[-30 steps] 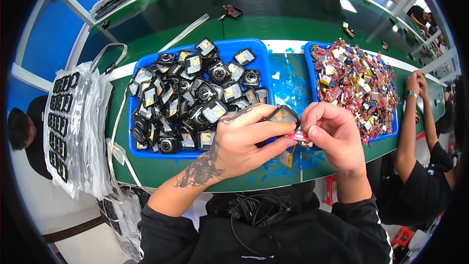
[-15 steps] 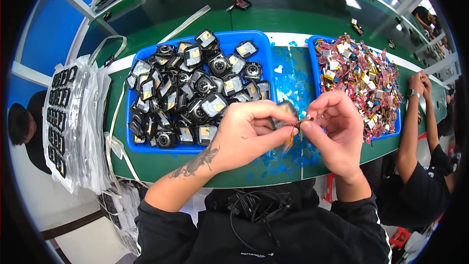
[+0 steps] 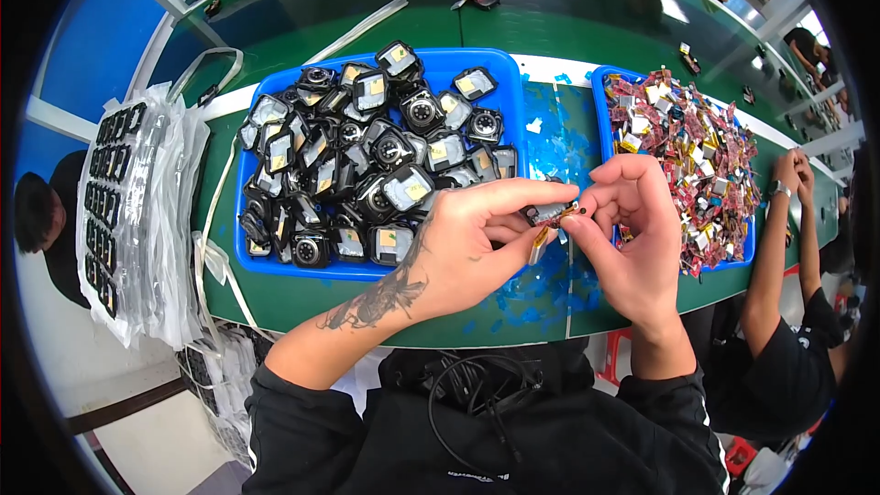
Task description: Assemble and organize electronic components, specifically camera or sensor modules, on a factory production line.
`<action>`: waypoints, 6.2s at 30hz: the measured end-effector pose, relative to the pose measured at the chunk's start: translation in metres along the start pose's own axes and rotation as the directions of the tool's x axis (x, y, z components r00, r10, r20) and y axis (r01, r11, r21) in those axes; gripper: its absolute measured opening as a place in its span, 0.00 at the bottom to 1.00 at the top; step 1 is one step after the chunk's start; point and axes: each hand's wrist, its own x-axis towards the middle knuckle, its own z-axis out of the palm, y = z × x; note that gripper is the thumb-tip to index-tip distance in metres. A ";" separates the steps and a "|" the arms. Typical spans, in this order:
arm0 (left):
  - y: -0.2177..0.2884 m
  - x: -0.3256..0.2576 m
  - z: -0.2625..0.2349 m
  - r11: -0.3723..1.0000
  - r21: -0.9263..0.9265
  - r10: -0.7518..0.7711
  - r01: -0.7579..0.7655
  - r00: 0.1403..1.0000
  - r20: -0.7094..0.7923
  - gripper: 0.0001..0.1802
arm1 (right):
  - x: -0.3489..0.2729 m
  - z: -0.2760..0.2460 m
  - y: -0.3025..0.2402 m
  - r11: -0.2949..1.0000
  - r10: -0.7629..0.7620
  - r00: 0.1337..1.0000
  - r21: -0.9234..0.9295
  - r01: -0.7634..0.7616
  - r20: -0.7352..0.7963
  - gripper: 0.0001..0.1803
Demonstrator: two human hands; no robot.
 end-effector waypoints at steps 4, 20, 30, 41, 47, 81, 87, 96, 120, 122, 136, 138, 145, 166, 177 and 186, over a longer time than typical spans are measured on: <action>-0.004 0.001 0.002 1.000 -0.023 0.015 -0.014 1.000 0.009 0.22 | 0.001 -0.002 0.005 0.987 -0.063 0.998 -0.149 0.064 0.010 0.23; 0.018 0.002 -0.068 0.304 0.950 0.358 0.070 0.916 -0.183 0.14 | 0.136 -0.025 -0.009 0.967 -0.014 0.973 -0.244 0.072 0.231 0.24; -0.004 -0.008 -0.086 0.024 0.993 0.354 0.117 0.928 -0.118 0.21 | 0.282 -0.077 0.120 0.696 0.387 0.922 -0.655 -0.295 -0.003 0.31; 0.025 0.007 -0.076 0.835 0.550 0.233 0.028 0.886 -0.400 0.09 | 0.186 -0.104 -0.001 0.663 0.180 0.810 -0.677 0.320 0.558 0.06; 0.026 0.014 -0.059 0.971 -0.234 -0.031 -0.046 0.950 -0.312 0.09 | 0.152 -0.108 0.021 0.531 0.101 0.863 -0.761 0.374 0.495 0.09; 0.015 0.008 -0.028 0.905 -0.420 -0.150 0.069 0.975 -0.162 0.13 | 0.075 -0.081 -0.019 0.996 -0.094 0.991 0.005 0.094 0.098 0.12; 0.018 0.005 -0.016 0.948 0.230 0.227 -0.220 0.974 -0.003 0.13 | 0.019 -0.017 -0.017 0.930 -0.017 0.981 0.363 -0.054 0.191 0.07; 0.009 0.004 -0.016 0.981 0.156 0.126 -0.118 0.991 -0.039 0.08 | 0.015 0.005 -0.009 0.973 -0.041 0.995 0.229 0.019 0.095 0.06; 0.008 0.005 -0.015 0.952 -0.256 -0.133 0.166 0.981 0.142 0.09 | 0.005 0.005 0.018 0.856 -0.234 0.966 0.494 0.150 0.112 0.08; 0.007 0.006 -0.016 0.960 -0.224 -0.158 0.168 0.985 0.065 0.18 | 0.000 -0.006 0.018 0.836 -0.129 0.989 0.545 0.068 0.073 0.08; -0.005 0.002 -0.004 0.992 -0.130 0.005 -0.001 1.000 0.031 0.24 | 0.005 0.023 -0.012 0.931 -0.210 0.976 -0.317 0.184 -0.050 0.09; -0.006 0.002 -0.006 0.990 -0.139 -0.007 0.020 0.996 0.094 0.25 | 0.006 0.023 -0.012 0.927 -0.231 0.972 -0.316 0.204 -0.050 0.08; -0.005 0.002 -0.007 0.991 -0.135 0.011 0.002 0.995 0.095 0.26 | 0.010 0.024 -0.013 0.910 -0.291 0.956 -0.319 0.266 -0.033 0.08; 0.005 0.006 -0.005 0.925 -0.378 -0.062 0.039 0.997 -0.049 0.28 | -0.008 0.015 0.001 0.957 0.056 0.995 0.289 -0.030 -0.085 0.13; 0.012 0.000 -0.007 0.805 0.513 0.367 -0.297 0.929 -0.039 0.13 | -0.002 0.001 0.003 0.794 0.197 0.968 0.555 -0.249 0.153 0.04; 0.007 0.003 -0.013 0.991 -0.029 -0.128 0.131 0.989 0.077 0.07 | -0.010 0.002 0.004 0.816 0.048 0.989 0.565 -0.118 0.138 0.08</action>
